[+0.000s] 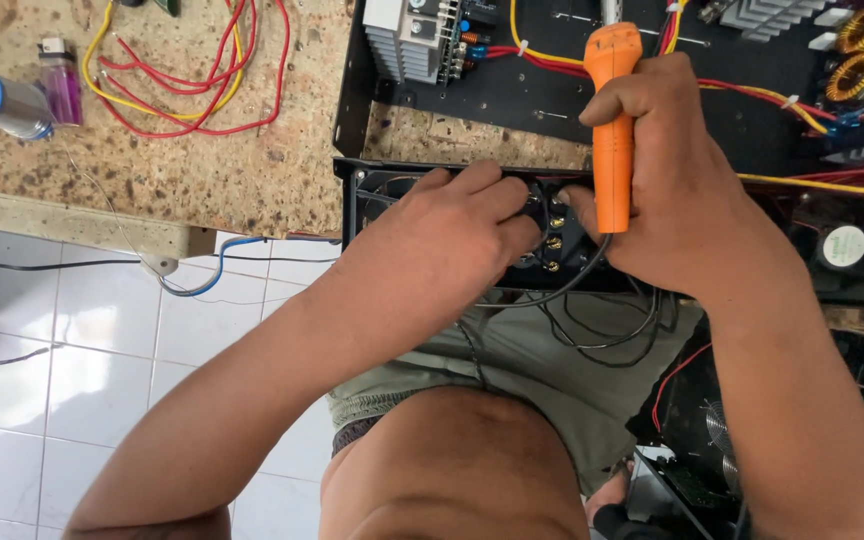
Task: Soldering wires to connectors on the back panel of an electronic device and stripping wire ends using pliers.
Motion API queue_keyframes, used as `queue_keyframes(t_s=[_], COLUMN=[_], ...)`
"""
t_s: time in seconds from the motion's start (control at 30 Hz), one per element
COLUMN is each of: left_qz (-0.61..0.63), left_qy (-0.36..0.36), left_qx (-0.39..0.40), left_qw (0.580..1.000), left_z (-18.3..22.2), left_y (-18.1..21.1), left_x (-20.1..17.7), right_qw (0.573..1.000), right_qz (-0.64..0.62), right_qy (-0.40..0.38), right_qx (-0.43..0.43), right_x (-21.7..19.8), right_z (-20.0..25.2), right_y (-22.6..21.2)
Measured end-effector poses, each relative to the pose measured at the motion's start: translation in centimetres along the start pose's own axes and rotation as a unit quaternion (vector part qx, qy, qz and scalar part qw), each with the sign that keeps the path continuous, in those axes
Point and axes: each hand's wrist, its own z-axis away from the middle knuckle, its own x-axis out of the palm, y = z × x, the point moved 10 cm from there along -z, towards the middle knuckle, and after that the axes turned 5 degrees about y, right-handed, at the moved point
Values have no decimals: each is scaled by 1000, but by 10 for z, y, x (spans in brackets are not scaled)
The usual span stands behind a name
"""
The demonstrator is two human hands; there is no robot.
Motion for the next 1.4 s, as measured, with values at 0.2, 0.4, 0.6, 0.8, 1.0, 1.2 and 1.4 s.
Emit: queue_keyframes(t_s=[0.2,0.4,0.6,0.8,1.0,1.2,1.4], left_qz=[43,56,92,89,65,72,99], left_qy=[38,38,58,45,58,50,51], left_qx=[-24,-18,-28,-15,-11,-14,-19], left_qw=[998,998,994,995,996,996,994], left_z=[2,0,2,2,2,2,2], left_y=[-8,-7,-11,-9,-8,-8,-8], left_x=[-2,-1,-3,-1,0,-3,-6], right_qw=[1000,1000,1000,1000,997,961,943], right_qz=[-14,4,-11,7,-40,-64,-102], right_qy=[5,20,14,19,50,225,302], right_qx=[2,-18,-15,-17,-46,-148,-94], right_x=[-3,-4,-2,-2,-7,-47,-42], right_z=[-2,-3,-3,-2,6,35,70], right_y=[-6,-10,-8,-7,-7,-35,-43])
